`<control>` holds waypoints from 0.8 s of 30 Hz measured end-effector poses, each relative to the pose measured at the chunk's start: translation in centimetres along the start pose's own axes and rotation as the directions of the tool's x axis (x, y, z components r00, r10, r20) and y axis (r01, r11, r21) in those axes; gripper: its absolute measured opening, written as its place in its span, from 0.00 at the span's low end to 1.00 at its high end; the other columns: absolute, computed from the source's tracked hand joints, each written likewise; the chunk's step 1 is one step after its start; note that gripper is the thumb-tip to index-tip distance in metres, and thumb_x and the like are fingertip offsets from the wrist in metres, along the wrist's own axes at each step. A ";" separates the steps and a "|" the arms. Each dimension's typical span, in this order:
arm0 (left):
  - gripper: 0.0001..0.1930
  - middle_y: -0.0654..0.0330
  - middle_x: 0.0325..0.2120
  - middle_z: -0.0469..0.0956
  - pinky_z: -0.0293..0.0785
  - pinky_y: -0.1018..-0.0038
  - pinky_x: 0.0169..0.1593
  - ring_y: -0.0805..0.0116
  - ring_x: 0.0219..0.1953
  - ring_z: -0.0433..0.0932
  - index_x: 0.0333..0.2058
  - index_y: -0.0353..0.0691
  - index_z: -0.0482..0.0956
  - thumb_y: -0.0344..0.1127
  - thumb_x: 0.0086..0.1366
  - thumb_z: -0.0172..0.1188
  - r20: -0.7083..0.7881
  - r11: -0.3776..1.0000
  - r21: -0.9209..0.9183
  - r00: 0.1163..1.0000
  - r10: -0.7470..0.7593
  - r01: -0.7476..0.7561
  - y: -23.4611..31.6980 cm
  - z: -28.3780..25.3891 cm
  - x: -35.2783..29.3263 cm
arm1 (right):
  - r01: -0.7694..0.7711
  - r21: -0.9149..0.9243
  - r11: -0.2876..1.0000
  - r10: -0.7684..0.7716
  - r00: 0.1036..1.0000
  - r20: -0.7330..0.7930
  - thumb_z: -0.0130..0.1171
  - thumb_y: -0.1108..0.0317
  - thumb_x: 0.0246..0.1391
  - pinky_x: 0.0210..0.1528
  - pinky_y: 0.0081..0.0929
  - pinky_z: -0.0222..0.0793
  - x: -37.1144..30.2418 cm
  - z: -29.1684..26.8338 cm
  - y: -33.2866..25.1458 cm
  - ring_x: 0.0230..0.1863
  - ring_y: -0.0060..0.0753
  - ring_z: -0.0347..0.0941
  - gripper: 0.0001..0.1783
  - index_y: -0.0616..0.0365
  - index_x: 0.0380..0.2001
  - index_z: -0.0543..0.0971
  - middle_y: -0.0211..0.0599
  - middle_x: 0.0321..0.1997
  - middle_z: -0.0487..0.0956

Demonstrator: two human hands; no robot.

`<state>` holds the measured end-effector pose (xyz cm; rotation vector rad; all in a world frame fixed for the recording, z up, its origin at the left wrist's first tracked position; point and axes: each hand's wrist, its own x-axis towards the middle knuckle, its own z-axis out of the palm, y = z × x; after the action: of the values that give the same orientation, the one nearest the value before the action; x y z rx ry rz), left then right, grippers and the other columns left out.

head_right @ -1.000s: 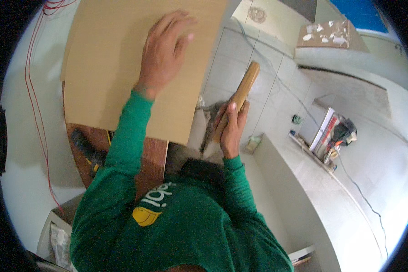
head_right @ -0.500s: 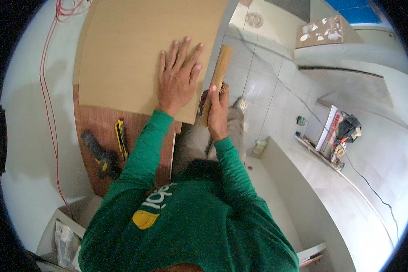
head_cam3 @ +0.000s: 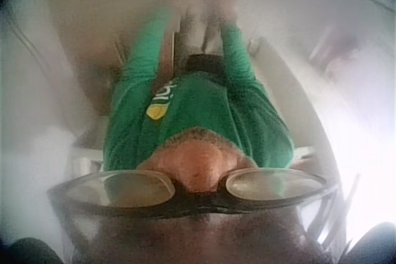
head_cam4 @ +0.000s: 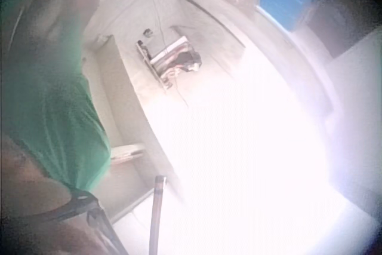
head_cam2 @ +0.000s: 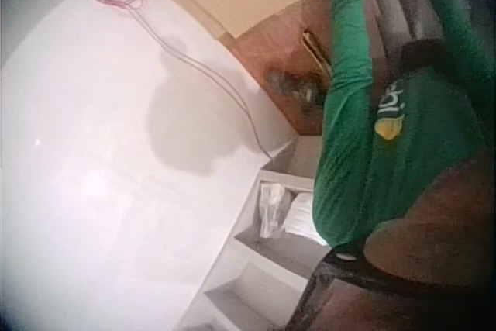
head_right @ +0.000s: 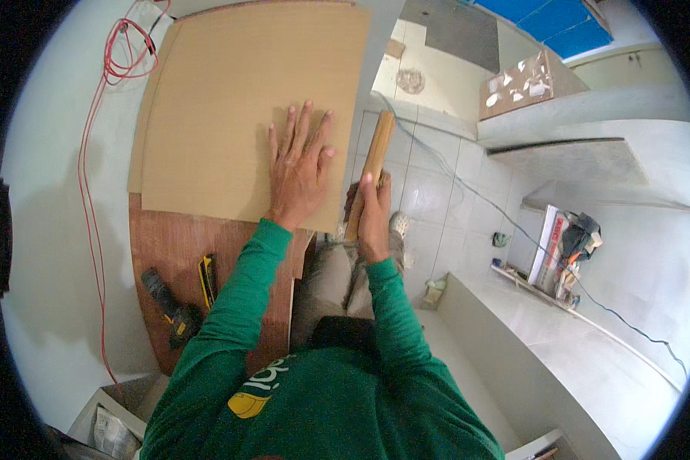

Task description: The person fits a wooden panel into a cabinet opening, then retrieves a hammer and a small wooden block. They use the block and hammer to tap the panel into place, then mark the panel with a pencil.

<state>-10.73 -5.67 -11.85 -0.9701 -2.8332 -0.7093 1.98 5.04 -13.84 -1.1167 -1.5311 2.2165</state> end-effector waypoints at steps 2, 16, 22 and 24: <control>0.29 0.57 0.84 0.51 0.37 0.38 0.83 0.47 0.85 0.48 0.81 0.62 0.62 0.48 0.85 0.46 0.018 0.999 0.034 1.000 -0.011 0.010 -0.1 0.0 -1.0 | -0.016 0.013 1.000 0.016 1.000 0.022 0.54 0.42 0.78 0.32 0.26 0.72 1.1 0.4 0.0 0.31 0.23 0.73 0.25 0.54 0.55 0.70 0.30 0.36 0.75; 0.27 0.59 0.83 0.54 0.40 0.36 0.83 0.46 0.84 0.50 0.80 0.70 0.64 0.50 0.85 0.42 -0.022 1.000 0.018 1.000 -0.016 0.016 -0.5 2.1 -1.6 | 0.138 0.044 0.989 -0.143 0.979 0.143 0.58 0.44 0.76 0.68 0.37 0.70 12.2 4.8 -4.1 0.64 0.38 0.72 0.38 0.69 0.68 0.68 0.50 0.65 0.76; 0.27 0.62 0.83 0.56 0.42 0.36 0.82 0.48 0.84 0.52 0.79 0.73 0.65 0.50 0.85 0.44 -0.089 0.998 0.053 0.996 -0.022 0.027 -1.0 2.8 -2.0 | 0.117 -0.181 0.977 -0.093 0.986 0.137 0.56 0.45 0.78 0.68 0.36 0.68 0.6 1.6 2.2 0.63 0.35 0.69 0.34 0.66 0.67 0.67 0.49 0.63 0.75; 0.27 0.63 0.83 0.56 0.42 0.37 0.82 0.48 0.84 0.53 0.79 0.74 0.65 0.50 0.85 0.44 -0.055 0.998 0.065 0.998 -0.020 0.023 -0.8 2.7 -1.8 | 0.007 -0.116 0.993 0.007 0.993 0.117 0.57 0.44 0.78 0.67 0.35 0.68 -3.9 1.3 1.6 0.63 0.35 0.69 0.35 0.65 0.67 0.66 0.47 0.63 0.74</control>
<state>-9.55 -6.05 -14.92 -0.8984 -2.8048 -0.6301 4.13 1.18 -13.25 -1.0332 -1.7276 2.2553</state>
